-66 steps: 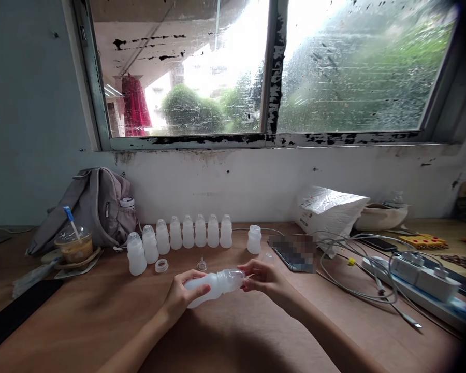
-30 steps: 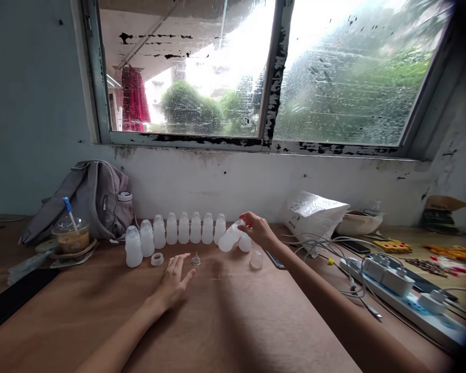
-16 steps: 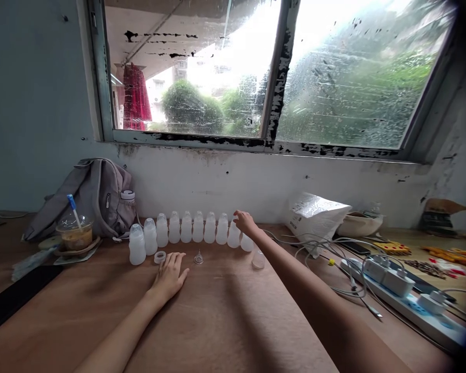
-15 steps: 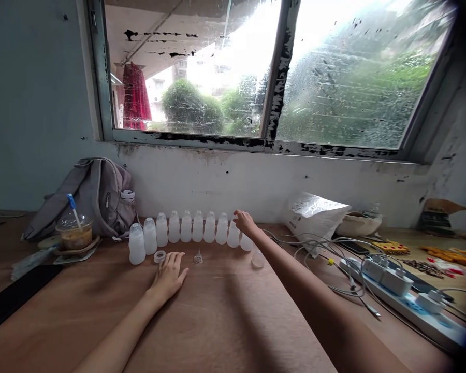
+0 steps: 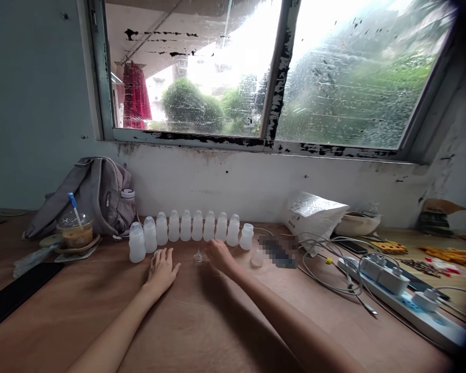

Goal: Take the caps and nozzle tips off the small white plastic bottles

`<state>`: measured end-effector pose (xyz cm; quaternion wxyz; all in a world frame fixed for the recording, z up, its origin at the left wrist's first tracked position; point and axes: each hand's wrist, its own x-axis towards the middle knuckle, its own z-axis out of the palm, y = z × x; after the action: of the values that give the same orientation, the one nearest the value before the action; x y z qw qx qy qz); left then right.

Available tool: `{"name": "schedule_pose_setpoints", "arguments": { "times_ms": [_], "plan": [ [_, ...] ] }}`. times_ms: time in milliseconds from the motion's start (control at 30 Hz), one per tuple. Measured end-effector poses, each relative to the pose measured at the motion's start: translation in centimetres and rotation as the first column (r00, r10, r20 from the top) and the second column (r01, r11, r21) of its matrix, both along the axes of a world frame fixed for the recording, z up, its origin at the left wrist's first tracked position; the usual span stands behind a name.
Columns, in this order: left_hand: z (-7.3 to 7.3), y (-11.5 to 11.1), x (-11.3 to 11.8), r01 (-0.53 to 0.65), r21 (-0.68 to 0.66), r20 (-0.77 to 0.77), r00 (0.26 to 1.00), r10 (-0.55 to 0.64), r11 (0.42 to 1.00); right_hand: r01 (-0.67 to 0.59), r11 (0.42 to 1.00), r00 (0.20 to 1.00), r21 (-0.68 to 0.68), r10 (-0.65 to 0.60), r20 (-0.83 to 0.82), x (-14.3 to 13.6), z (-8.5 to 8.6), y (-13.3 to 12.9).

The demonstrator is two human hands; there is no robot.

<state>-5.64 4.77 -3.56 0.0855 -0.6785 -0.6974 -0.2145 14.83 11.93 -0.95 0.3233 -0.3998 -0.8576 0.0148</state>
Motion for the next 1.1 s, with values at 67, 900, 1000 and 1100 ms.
{"name": "schedule_pose_setpoints", "arguments": {
  "times_ms": [67,900,1000,1100],
  "plan": [
    [-0.1,0.0,-0.1,-0.050,-0.004,-0.008,0.999,0.050,0.999,-0.002,0.998,1.000,-0.066,0.001,-0.013,-1.5,-1.8,-0.6],
    [1.2,-3.0,4.6,0.249,0.050,0.053,0.966,-0.252,0.967,-0.029,0.990,0.994,-0.138,0.014,-0.107,3.3,-3.4,-7.9],
    [0.9,-2.7,4.2,0.306,0.045,0.097,0.946,-0.309,0.951,-0.008,0.991,0.990,-0.137,-0.011,-0.139,3.4,-3.4,-8.0],
    [1.0,-2.5,4.5,0.408,0.168,0.194,0.879,-0.436,0.898,-0.017,0.990,0.989,-0.142,-0.004,-0.147,3.4,-3.3,-8.0]
  ]
}}
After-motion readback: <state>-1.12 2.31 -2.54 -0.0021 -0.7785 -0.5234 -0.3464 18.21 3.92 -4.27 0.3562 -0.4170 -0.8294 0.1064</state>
